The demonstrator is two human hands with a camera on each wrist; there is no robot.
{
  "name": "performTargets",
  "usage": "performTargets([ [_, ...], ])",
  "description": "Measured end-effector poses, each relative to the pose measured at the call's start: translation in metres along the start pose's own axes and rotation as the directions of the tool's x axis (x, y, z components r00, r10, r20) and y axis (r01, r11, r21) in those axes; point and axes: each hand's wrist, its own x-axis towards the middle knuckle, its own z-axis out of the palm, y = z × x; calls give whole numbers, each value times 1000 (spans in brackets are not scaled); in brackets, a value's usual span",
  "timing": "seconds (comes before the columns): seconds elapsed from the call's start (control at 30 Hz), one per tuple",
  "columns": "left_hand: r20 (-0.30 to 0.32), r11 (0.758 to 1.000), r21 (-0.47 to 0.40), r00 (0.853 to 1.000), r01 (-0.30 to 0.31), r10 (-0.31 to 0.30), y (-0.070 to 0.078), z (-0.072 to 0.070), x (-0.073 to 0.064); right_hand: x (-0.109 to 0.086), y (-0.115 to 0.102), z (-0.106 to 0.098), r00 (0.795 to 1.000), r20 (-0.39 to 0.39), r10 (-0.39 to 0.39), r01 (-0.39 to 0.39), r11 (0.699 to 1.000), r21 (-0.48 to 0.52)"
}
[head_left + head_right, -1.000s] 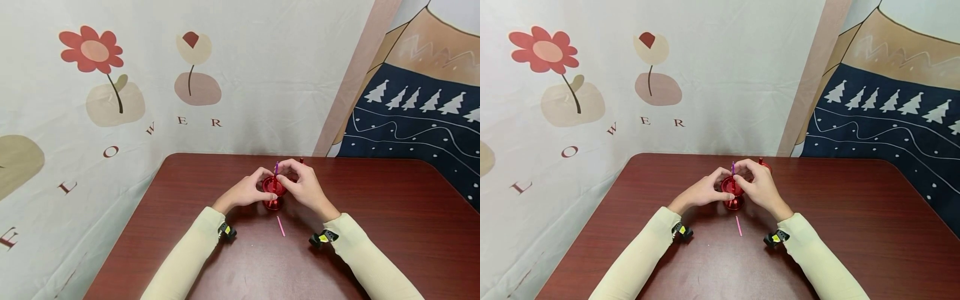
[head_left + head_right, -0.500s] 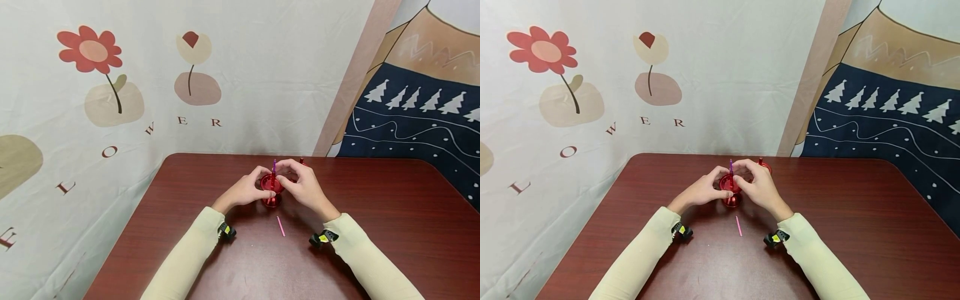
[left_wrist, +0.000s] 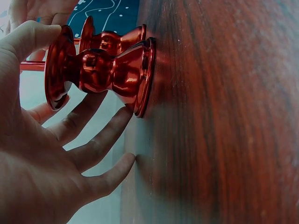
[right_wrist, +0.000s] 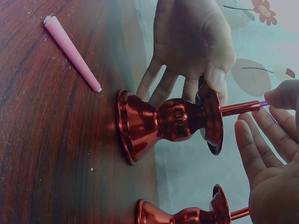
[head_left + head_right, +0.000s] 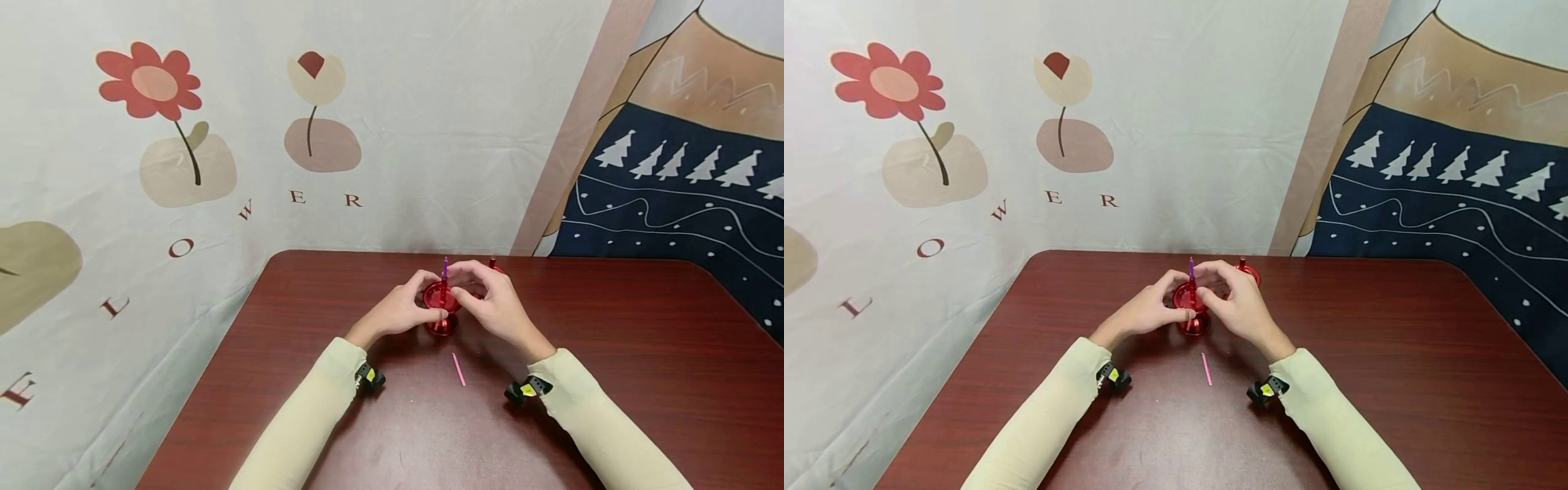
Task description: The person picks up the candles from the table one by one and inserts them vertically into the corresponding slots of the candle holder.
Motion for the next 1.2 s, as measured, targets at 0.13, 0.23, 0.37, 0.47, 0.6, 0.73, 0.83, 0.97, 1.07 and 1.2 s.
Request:
performTargets([
  [0.13,-6,1000,-1,1000,4,-4,0,0,0,0,-1,-1,1000,6,-2,2,1000,-13],
  [0.23,-7,1000,0,1000,5,-5,1,0,0,0,-2,0,1000,7,-3,3,1000,-23],
  [0.37,-6,1000,3,1000,6,-6,2,-1,-1,0,-2,-1,1000,9,-3,3,1000,-29],
  [0.47,-6,1000,4,1000,8,-8,2,-1,-1,1,-3,-3,1000,16,8,-7,999,-41],
  [0.6,-5,1000,1,1000,10,-10,1,0,-1,1,-5,-8,1000,17,24,-23,998,-66],
  [0.73,-3,1000,-6,1000,10,-10,1,0,-1,3,-8,-15,1000,-9,9,-10,997,-82],
  [0.83,-3,1000,-8,1000,11,-11,1,0,0,5,-10,-21,999,-38,-1,-2,996,-85],
  [0.97,-1,1000,-6,1000,14,-14,1,-1,0,6,-13,-31,997,-78,3,-9,996,-86],
  [1.07,0,1000,-7,1000,18,-18,0,-1,0,6,-16,-38,994,-107,6,-13,998,-68],
  [1.2,0,1000,-9,1000,18,-18,0,-1,0,6,-16,-48,987,-159,12,-20,999,-45],
])
